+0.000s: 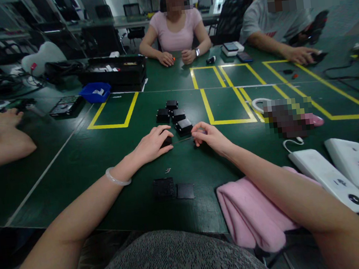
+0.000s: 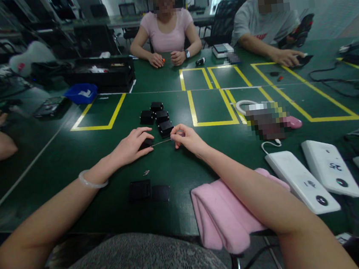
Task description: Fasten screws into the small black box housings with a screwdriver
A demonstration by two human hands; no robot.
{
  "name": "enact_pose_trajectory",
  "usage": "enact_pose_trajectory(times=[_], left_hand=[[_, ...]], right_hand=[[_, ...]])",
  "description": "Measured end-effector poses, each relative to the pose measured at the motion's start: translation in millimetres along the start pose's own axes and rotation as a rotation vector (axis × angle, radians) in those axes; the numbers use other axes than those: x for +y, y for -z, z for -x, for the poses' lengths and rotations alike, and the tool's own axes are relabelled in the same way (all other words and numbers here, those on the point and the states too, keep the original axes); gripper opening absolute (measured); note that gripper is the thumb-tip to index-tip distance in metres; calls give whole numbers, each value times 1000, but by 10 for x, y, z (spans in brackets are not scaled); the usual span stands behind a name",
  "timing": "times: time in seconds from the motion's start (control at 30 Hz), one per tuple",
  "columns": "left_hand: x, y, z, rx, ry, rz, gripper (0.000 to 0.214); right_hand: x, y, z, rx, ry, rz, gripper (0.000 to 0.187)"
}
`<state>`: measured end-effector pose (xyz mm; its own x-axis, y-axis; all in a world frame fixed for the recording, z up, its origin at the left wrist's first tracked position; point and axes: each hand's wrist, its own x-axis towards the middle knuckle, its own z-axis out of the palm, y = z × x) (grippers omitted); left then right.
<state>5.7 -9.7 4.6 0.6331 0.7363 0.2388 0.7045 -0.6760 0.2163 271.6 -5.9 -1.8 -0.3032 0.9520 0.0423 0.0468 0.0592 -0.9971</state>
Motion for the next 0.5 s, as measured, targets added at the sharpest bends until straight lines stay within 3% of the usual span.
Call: enact_pose_trajectory(times=[0.5], left_hand=[[13,20,1,-9,-5,-4,32]], right_hand=[[-34,-11,9,-1,-7,-9,37]])
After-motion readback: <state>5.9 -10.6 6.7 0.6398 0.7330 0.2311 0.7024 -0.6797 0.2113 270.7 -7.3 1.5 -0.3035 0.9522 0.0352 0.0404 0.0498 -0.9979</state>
